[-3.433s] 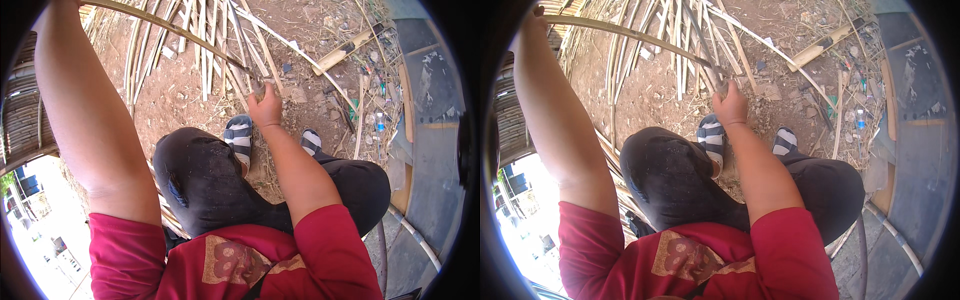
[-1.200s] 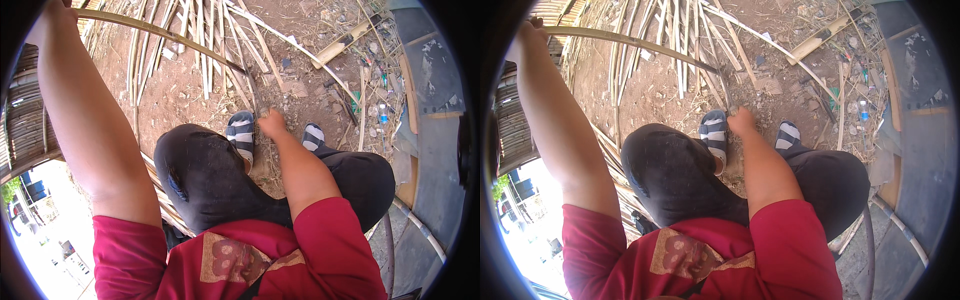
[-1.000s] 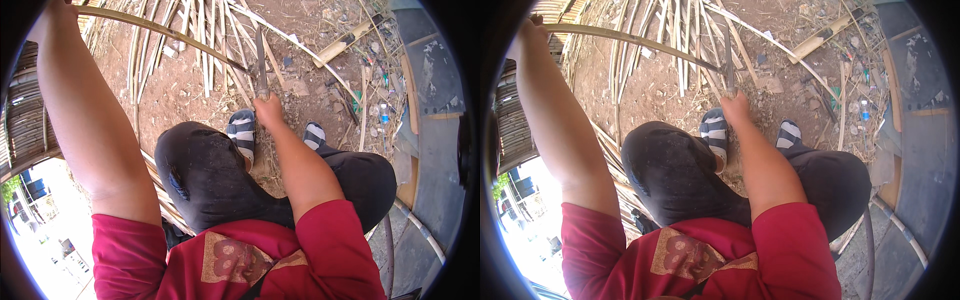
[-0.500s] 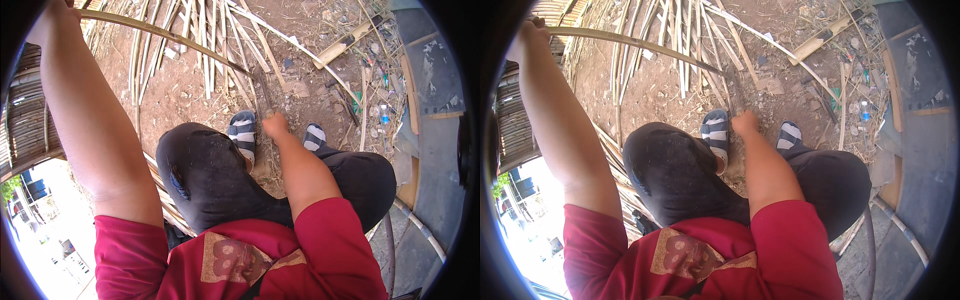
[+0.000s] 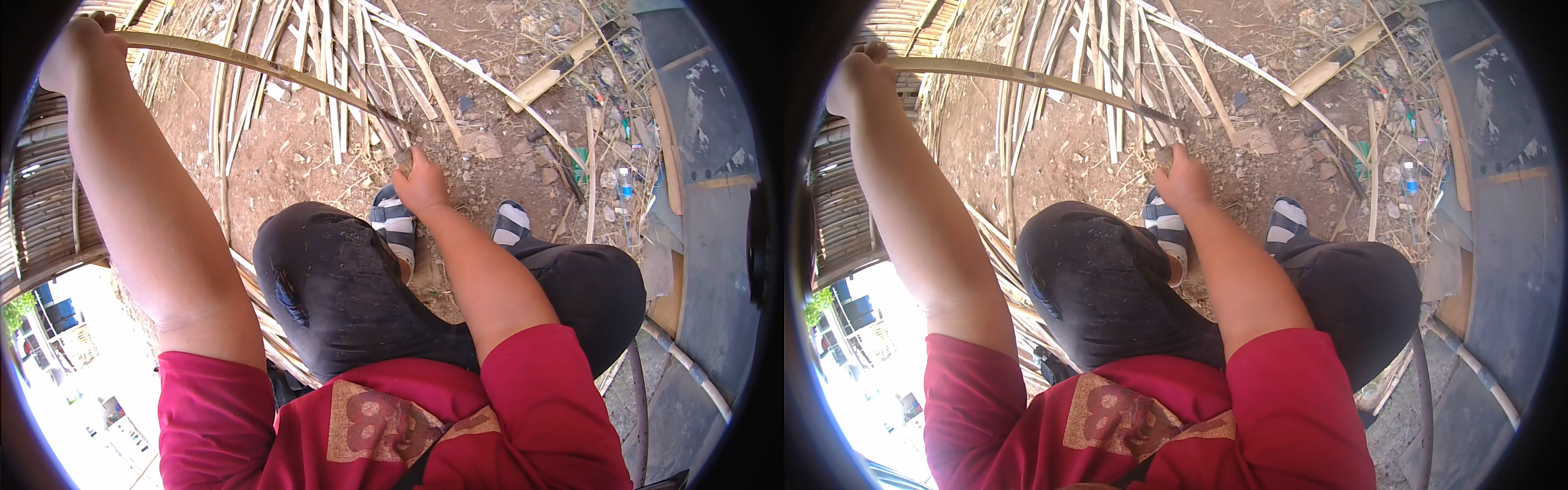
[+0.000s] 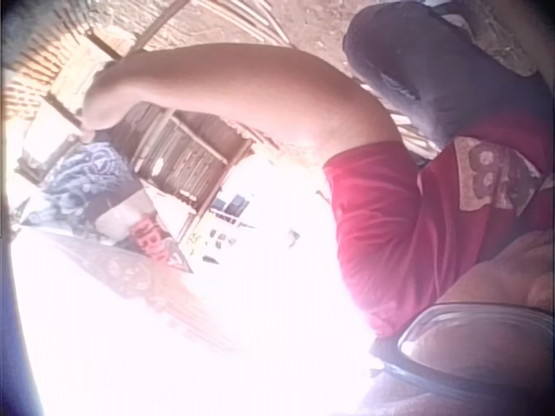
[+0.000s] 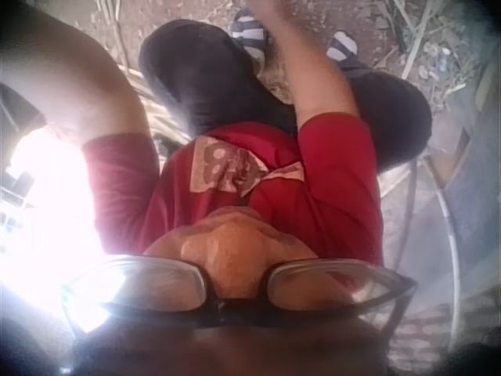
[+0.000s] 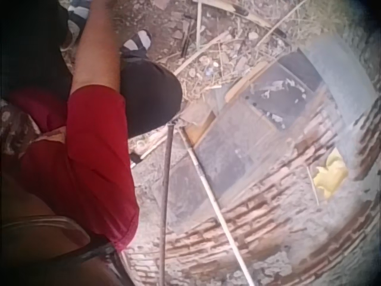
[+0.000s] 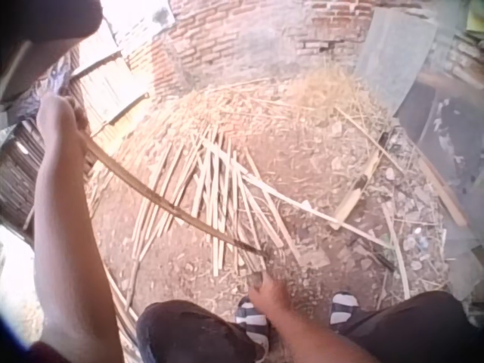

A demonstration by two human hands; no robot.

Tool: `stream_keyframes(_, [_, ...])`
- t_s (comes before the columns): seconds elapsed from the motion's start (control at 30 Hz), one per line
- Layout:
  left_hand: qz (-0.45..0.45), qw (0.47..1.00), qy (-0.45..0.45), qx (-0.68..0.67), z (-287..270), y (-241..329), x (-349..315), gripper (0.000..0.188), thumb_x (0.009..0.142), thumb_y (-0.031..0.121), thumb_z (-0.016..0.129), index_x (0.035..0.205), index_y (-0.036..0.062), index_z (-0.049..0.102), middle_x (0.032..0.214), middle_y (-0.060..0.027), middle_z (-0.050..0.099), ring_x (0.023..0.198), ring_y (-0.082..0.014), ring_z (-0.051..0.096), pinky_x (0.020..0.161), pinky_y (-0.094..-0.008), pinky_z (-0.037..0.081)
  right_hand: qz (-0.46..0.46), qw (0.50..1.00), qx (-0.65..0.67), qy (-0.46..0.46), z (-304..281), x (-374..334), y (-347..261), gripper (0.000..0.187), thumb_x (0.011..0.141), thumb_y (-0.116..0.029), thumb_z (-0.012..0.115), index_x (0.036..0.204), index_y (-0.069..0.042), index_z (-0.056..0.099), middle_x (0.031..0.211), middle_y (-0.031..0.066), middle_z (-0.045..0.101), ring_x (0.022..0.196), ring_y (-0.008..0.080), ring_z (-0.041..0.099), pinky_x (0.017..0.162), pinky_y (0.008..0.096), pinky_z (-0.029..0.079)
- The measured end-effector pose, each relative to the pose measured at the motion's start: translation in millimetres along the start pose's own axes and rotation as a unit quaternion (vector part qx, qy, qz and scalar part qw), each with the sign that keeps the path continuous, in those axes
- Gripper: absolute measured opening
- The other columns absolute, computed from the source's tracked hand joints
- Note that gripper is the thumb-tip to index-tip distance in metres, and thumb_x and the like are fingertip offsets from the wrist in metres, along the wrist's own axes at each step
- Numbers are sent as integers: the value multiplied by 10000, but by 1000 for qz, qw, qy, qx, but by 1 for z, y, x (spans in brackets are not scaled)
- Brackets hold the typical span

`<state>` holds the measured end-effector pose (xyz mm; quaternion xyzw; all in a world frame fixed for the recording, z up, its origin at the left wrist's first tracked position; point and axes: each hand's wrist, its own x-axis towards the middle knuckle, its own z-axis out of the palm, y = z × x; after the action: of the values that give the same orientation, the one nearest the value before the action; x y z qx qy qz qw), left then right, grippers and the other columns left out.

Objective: The person uses a large blade to strip outer layers and refine strips of bamboo, holding the bamboo in one hand and scraping or slicing with the other while seated outdoors.

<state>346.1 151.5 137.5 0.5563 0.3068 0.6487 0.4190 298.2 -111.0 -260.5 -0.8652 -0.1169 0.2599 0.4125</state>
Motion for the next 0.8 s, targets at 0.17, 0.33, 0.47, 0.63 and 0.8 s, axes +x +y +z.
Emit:
stream_keyframes(0.17, [54,992,-41,110,-17,-25,40,194,951,-54,547,1110,-72,656,976,-146,742,768,-177,719,696,-273,614,48,997,-51,-35,18,-2,23,487,839,-223,688,1272,-11,613,1072,287,721,1033,460,698,911,521,554])
stream_keyframes(0.33, [-19,997,-17,-74,-36,-10,24,253,1075,64,450,1295,-31,534,821,-92,644,635,-168,609,625,-321,567,103,994,-27,27,17,5,45,491,829,-226,691,1252,10,612,1020,273,728,974,440,707,856,491,562])
stream_keyframes(0.47, [-22,986,-50,-154,-75,6,9,351,1146,270,285,1160,26,537,686,-16,421,544,-136,361,537,-311,378,104,977,168,80,14,30,48,346,842,-176,718,1122,-5,608,854,157,700,694,288,680,620,405,541])
stream_keyframes(0.63, [0,967,63,-245,-149,37,-4,429,1134,430,259,953,101,467,609,28,285,517,-128,218,500,-280,217,97,901,407,112,-43,15,-56,244,933,-158,727,1068,-35,565,780,68,634,519,128,532,469,289,444])
stream_keyframes(0.8, [20,931,70,-358,-189,59,-31,459,1124,445,185,957,122,465,607,23,277,517,-134,224,499,-282,248,38,839,537,81,-84,-23,-143,496,925,-362,810,1218,-53,556,1027,128,689,606,104,545,499,249,455])
